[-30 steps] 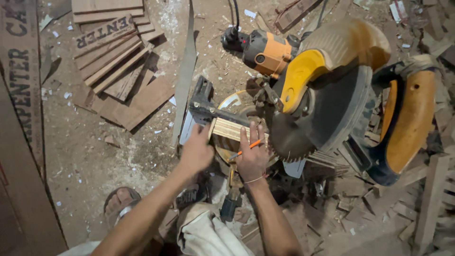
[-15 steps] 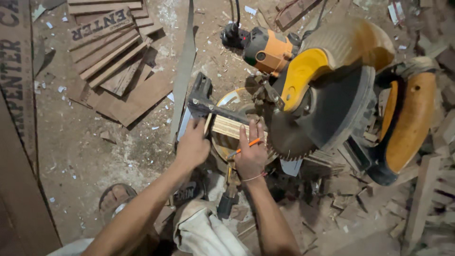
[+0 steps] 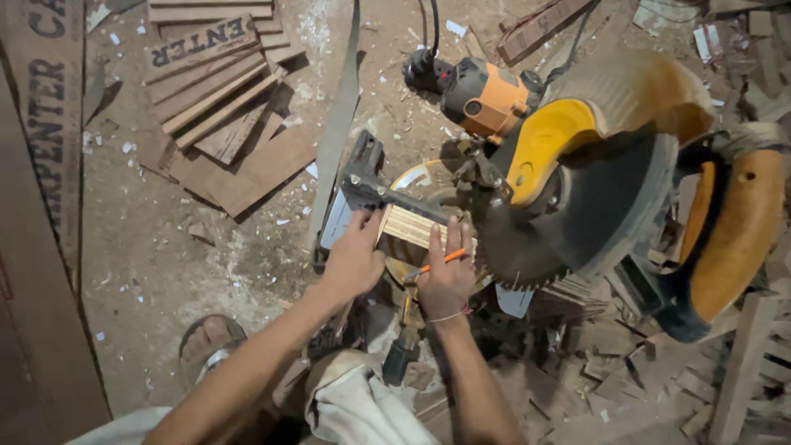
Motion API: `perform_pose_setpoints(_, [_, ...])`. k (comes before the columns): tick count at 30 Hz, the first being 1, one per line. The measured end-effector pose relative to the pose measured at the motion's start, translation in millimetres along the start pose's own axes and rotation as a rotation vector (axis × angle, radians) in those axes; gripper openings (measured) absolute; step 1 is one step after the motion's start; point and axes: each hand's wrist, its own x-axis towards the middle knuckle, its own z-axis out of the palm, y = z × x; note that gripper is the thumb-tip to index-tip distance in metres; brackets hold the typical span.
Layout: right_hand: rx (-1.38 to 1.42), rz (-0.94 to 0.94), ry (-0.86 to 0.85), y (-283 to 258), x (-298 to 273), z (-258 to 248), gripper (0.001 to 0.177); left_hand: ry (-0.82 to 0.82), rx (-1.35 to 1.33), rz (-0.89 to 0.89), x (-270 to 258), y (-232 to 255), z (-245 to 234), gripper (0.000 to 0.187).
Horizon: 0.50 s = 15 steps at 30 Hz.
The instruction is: The person cuts wooden pieces using a miter saw. They mark the wood with a pencil, align it under the saw blade, and operate the saw to make cuts.
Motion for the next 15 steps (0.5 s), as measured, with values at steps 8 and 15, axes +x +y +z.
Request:
perform_pose_setpoints(8, [0.01, -0.039, -0.012, 4.3, -2.4, 1.3, 0.05, 0.046, 0.063, -0.012, 1.3, -4.6, -1.6, 0.064])
perform_pose_setpoints(15, [0.021, -0.016, -0.014, 4.4, -3.0, 2.4, 0.048, 0.067, 0.08, -0.049, -1.2, -5.5, 6.7, 0.063])
